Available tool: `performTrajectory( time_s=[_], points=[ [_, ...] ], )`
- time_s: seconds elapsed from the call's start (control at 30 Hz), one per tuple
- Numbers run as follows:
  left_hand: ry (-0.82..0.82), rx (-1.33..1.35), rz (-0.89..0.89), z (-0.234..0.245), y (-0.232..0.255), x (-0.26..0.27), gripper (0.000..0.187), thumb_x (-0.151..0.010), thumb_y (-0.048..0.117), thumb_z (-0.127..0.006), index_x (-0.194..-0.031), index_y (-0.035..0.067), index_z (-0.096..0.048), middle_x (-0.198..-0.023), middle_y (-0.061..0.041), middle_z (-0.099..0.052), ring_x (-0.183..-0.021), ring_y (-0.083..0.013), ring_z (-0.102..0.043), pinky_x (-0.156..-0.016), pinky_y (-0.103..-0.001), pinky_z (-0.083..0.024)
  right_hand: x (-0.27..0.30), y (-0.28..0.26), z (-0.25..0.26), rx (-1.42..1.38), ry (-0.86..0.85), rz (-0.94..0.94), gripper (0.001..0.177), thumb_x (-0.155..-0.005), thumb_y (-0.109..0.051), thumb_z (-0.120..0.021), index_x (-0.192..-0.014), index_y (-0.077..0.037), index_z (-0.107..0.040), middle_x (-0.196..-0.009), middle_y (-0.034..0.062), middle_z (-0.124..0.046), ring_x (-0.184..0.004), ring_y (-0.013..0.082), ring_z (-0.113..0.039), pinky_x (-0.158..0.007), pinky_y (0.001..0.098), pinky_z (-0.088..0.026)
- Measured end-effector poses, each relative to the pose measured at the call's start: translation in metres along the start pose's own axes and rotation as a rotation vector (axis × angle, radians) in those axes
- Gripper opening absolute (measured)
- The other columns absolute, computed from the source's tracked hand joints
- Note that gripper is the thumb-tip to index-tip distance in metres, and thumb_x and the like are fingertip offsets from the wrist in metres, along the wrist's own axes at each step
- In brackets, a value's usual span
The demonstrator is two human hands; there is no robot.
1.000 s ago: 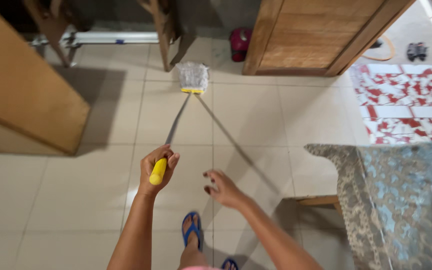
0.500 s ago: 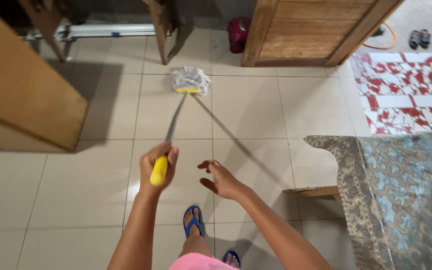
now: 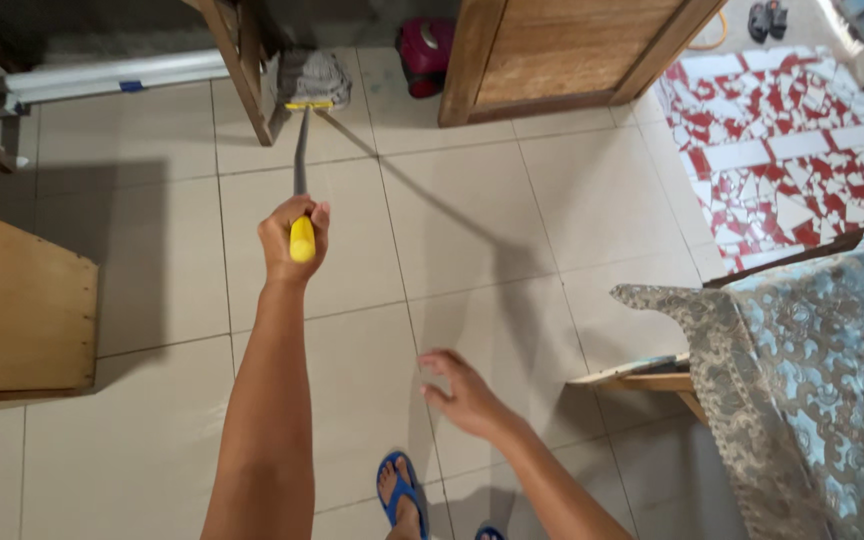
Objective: The person mops a tiled floor using a spray bottle and a mop.
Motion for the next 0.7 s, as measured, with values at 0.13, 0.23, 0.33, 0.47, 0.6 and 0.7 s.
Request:
performTrajectory(
  time_s=[0.13,0.23,0.33,0.47,0.6,0.7],
  points=[
    [-0.032,-0.298,-0.14,0.035,0.031,0.06,0.024,-0.095,0.007,-0.067,-0.073,-0.001,-0.059,-0.069,-0.014,-0.055,-0.06,-0.0241,-0.053,-0.059,-0.032,-0.048,-0.009,-0.007,0.015,-0.118,0.022,-0.083,0.044,-0.094,-0.022,-0.063,-0.135,-0.012,-0.052,-0.145,0.0058,-0.049,-0.132,0.0237,-0.055,-0.1,0.0384,-0.055],
    [0.023,-0.242,-0.365,0.038,0.06,0.077,0.018,-0.094,0.006,-0.07,-0.078,0.003,-0.062,-0.077,-0.009,-0.063,-0.087,-0.0304,-0.07,-0.078,-0.037,-0.057,-0.02,-0.008,0.019,-0.08,0.042,-0.087,0.043,-0.094,-0.022,-0.064,-0.135,-0.012,-0.053,-0.145,0.0063,-0.05,-0.132,0.0247,-0.056,-0.102,0.0388,-0.053],
    [-0.003,-0.249,-0.309,0.023,0.055,0.051,0.018,-0.09,0.002,-0.071,-0.076,0.003,-0.061,-0.074,-0.012,-0.06,-0.078,-0.0323,-0.067,-0.072,-0.04,-0.056,-0.027,-0.01,0.012,-0.039,0.046,-0.07,0.043,-0.095,-0.022,-0.064,-0.135,-0.012,-0.053,-0.145,0.0069,-0.051,-0.131,0.0259,-0.058,-0.104,0.0393,-0.05],
    [-0.159,-0.231,-0.177,0.01,0.048,0.028,0.019,-0.085,0.0,-0.074,-0.071,0.002,-0.061,-0.071,-0.014,-0.059,-0.062,-0.0325,-0.061,-0.059,-0.04,-0.052,-0.033,-0.015,0.003,-0.063,0.038,-0.036,0.044,-0.094,-0.02,-0.065,-0.135,-0.011,-0.053,-0.146,0.007,-0.051,-0.131,0.0263,-0.058,-0.105,0.0394,-0.05],
    [-0.23,-0.329,-0.351,0.024,0.071,0.092,0.02,-0.08,0.005,-0.074,-0.069,0.007,-0.057,-0.072,-0.011,-0.061,-0.077,-0.0342,-0.067,-0.074,-0.047,-0.054,-0.031,-0.017,0.006,-0.035,0.032,-0.054,0.044,-0.093,-0.021,-0.066,-0.135,-0.012,-0.053,-0.145,0.0062,-0.052,-0.13,0.026,-0.058,-0.102,0.0389,-0.053],
    [-0.195,-0.332,-0.338,0.029,0.073,0.093,0.018,-0.082,0.007,-0.073,-0.071,0.008,-0.059,-0.074,-0.01,-0.063,-0.077,-0.0333,-0.068,-0.073,-0.045,-0.056,-0.032,-0.013,0.011,-0.046,0.021,-0.105,0.045,-0.093,-0.02,-0.064,-0.135,-0.013,-0.052,-0.145,0.0046,-0.05,-0.13,0.0247,-0.057,-0.1,0.0386,-0.055]
  ],
)
Point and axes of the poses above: each hand's wrist, its own x-axis away from the middle knuckle, its own z-axis out of the back of the hand, y = z × x, the point moved 2 cm from there along -x, towards the middle knuckle
